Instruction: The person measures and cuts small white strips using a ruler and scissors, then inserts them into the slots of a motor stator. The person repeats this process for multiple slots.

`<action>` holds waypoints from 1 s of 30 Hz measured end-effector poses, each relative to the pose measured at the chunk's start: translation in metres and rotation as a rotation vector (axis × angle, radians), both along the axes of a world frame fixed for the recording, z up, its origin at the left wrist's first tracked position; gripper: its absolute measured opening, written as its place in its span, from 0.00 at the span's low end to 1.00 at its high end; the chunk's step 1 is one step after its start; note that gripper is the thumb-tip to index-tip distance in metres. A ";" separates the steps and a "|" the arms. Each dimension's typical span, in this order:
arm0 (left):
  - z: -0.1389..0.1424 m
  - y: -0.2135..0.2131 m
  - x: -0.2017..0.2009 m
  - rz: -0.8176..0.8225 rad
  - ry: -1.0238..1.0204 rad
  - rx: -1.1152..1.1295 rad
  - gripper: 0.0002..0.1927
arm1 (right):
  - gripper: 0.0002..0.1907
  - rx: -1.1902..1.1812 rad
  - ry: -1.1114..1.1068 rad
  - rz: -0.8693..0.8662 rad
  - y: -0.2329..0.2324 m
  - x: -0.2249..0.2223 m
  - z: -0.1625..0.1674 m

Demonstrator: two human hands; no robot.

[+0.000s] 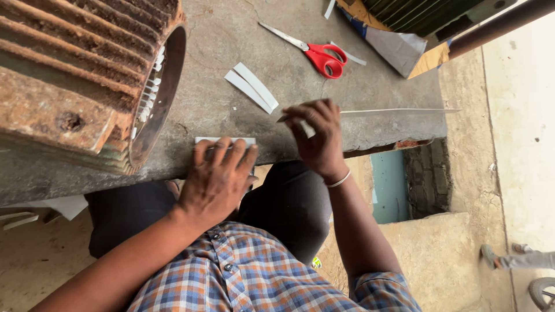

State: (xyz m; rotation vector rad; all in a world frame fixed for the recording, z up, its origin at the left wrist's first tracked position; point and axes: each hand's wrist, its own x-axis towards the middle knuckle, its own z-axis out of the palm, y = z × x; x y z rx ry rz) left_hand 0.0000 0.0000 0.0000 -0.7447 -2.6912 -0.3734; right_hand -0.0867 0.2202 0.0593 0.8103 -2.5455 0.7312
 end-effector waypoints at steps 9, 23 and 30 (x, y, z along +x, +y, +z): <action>0.009 0.019 -0.016 -0.014 0.074 -0.092 0.26 | 0.14 0.069 -0.130 0.080 0.003 0.009 -0.013; 0.014 0.026 -0.015 0.026 0.122 -0.134 0.24 | 0.12 0.060 -0.126 -0.019 -0.003 0.001 -0.014; 0.017 0.024 -0.012 0.030 0.091 -0.103 0.24 | 0.15 0.102 -0.126 0.067 0.001 0.006 -0.012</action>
